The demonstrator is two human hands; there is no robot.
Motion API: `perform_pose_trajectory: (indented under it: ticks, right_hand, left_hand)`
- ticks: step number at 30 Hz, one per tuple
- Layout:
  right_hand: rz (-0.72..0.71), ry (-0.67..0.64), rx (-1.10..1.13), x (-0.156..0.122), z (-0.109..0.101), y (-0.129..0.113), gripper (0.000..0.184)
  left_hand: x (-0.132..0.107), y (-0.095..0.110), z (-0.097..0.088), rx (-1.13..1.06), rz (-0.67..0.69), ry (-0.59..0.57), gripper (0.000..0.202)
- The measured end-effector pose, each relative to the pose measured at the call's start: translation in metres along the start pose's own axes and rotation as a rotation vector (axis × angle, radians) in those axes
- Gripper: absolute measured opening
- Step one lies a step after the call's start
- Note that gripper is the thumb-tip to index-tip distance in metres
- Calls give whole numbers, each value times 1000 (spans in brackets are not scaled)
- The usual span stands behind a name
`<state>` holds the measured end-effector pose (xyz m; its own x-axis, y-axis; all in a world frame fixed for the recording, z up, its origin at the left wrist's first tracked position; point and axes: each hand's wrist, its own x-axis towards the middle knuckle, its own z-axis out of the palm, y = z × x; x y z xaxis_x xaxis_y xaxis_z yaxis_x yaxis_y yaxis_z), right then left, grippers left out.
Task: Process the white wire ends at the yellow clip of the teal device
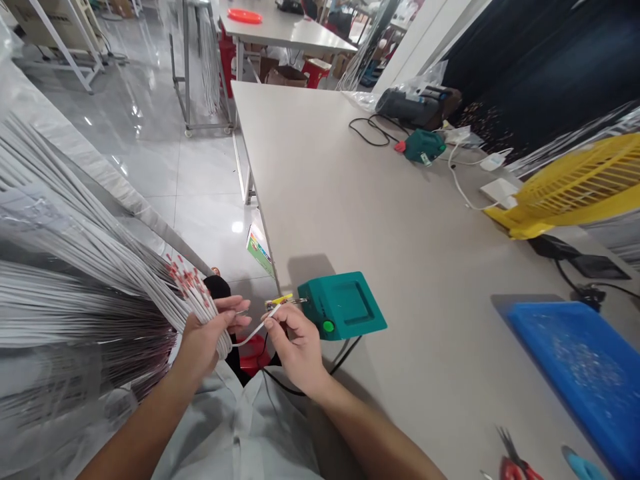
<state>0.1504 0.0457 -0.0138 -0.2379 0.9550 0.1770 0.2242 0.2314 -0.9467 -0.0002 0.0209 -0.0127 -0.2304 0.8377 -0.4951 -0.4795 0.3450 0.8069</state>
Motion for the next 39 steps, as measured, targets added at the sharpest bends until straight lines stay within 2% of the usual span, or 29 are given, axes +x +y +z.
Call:
perform_pose_trajectory:
  ticks: [2,7,10,14,17,24,29,32,36,39]
  right_hand:
    - [-30,-46,-33,-1,2,-1,15]
    - [-84,-167,-97,-4,6,1,18]
    - [-128,-210,-116,-3,2,2,19]
    - [-100,-85,-100,1,-6,2,15]
    - [-78,-49,-48,3,-8,-1,12]
    - [-79,-84,-95,2,-6,1,9]
    - [-26,-92,-7,4,-6,5,13]
    - [-37,-86,-4,5,-7,3,13]
    - [-96,-107,-72,8,-16,-4,11]
    - [-136,-216,-122,15,-29,-11,19]
  left_hand:
    - [-1,1,1,38,73,29,17]
    - [-10,-4,11,356,214,-101,17]
    - [-14,-6,17,439,285,-65,11]
    - [-15,-5,18,514,233,20,16]
    - [-16,-6,19,520,197,11,15]
    - [-14,-13,20,489,190,-10,15]
    - [-17,-12,15,404,103,-73,16]
    - [-19,-11,12,352,95,-82,17]
    - [-20,-9,12,339,85,-93,18]
    - [-20,-6,12,369,92,-158,18]
